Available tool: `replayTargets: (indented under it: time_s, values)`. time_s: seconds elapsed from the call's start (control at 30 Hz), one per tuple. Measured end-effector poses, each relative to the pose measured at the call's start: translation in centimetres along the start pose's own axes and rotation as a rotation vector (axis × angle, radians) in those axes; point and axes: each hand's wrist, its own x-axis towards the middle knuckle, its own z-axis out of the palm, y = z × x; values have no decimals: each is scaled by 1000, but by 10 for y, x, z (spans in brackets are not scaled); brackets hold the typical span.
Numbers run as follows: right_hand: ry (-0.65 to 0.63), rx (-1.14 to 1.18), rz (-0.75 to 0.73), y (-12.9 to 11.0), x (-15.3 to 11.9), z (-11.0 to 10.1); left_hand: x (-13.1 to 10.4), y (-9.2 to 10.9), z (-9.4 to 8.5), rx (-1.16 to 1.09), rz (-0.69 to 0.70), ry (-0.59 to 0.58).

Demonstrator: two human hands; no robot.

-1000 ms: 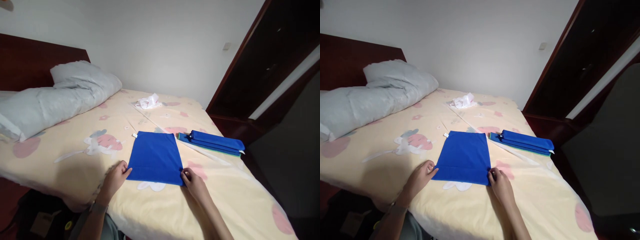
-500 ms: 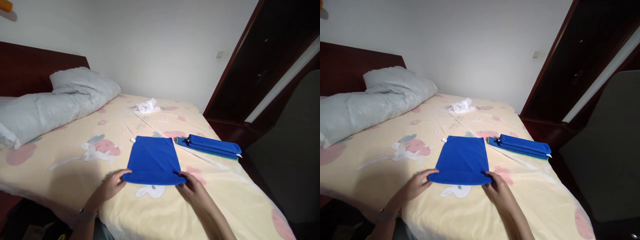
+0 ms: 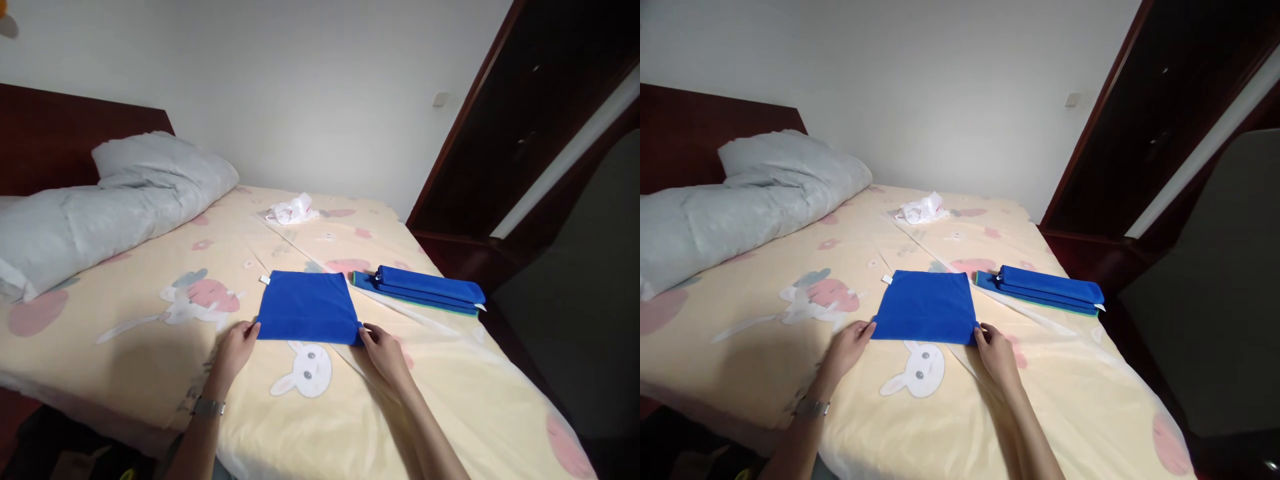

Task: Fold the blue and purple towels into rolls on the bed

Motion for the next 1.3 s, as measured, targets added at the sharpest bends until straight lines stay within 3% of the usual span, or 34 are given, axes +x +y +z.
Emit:
replayTargets:
  time_s: [0.13, 0.27, 0.43, 0.5, 0.7, 0.77, 0.87, 1.0, 1.1, 1.3]
  values:
    - [4, 41, 36, 6, 5, 5, 6, -7, 9, -7, -8, 66]
    - [8, 77, 56, 8, 6, 9, 13, -18, 22, -246, -33, 90]
    - [-4, 282, -107, -1, -3, 5, 14, -20, 20, -505, -5, 157]
    - [-42, 305, -160, -3, -11, -1, 6, -20, 13, -493, 0, 103]
    - [-285, 164, -86, 10, -40, -17, -29, -29, -7, -283, 17, -83]
    - [-267, 46, -118, 11, -46, -22, -35, -32, -14, -220, 70, -93]
    - [-167, -130, -262, 7, -53, -31, -39, -35, -25, -134, 265, -78]
    - [-279, -168, -501, 2, -58, -35, -39, -38, -31, -31, 451, -200]
    - [-290, -173, -524, 4, -56, -30, -35, -40, -25, -20, 447, -231]
    - [-282, 93, -306, 6, -44, -24, -27, -48, -21, -175, 287, -267]
